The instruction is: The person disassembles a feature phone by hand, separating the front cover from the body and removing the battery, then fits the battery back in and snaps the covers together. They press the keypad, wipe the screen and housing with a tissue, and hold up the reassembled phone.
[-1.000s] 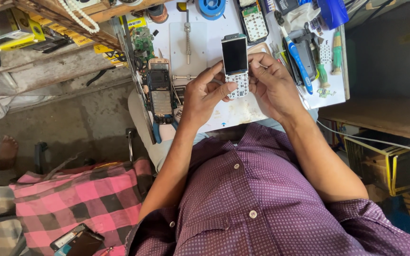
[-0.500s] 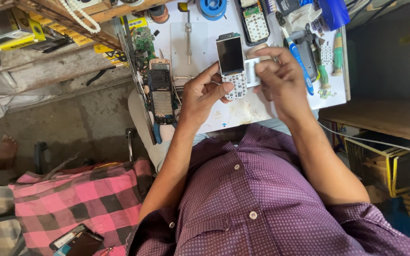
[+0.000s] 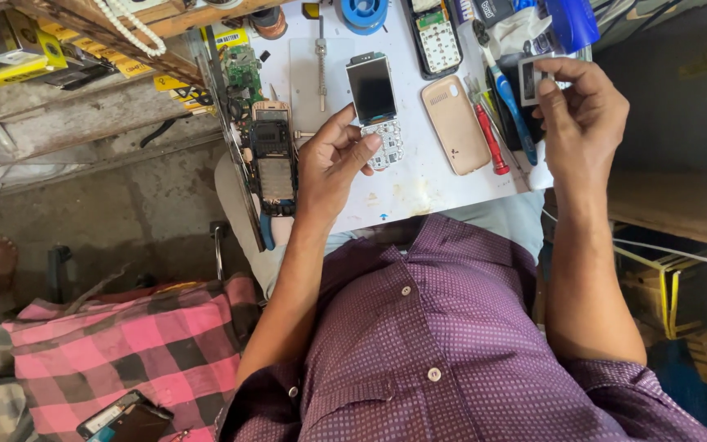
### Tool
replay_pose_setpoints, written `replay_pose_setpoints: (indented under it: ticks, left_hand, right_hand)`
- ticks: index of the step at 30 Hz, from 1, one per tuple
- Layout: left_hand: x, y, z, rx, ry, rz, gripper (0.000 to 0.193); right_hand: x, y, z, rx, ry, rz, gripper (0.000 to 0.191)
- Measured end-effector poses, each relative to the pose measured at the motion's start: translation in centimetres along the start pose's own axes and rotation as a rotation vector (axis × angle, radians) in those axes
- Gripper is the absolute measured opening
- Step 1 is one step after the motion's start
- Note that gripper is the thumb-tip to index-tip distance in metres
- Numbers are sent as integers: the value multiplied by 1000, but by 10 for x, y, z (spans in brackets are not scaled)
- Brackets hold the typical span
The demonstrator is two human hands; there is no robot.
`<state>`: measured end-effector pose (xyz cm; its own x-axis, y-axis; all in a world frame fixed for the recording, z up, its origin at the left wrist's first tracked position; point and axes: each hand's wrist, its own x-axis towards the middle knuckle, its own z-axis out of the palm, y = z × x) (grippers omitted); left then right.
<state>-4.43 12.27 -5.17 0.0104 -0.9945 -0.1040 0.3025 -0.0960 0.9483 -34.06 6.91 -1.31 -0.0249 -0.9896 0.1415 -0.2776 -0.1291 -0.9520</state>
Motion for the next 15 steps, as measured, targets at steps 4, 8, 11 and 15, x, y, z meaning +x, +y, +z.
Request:
replay_pose_setpoints:
  ticks: [4,8,11,15]
  left_hand:
    - [-1,1,-1,-2,4,-9,52]
    - [-3,1,-3,6,2,-12,51]
    - [-3,-1,-1,-8,1,-19,51]
    - [-3,-4,3,45,-4,-31,50]
  right_hand:
    - [2,4,-6,-114,38,-25,15]
    - [4,7,-11,-212,75,-32,19]
    - [6,10,-11,-277,96,-57,17]
    - [9,14,-11,-324,107,-55,14]
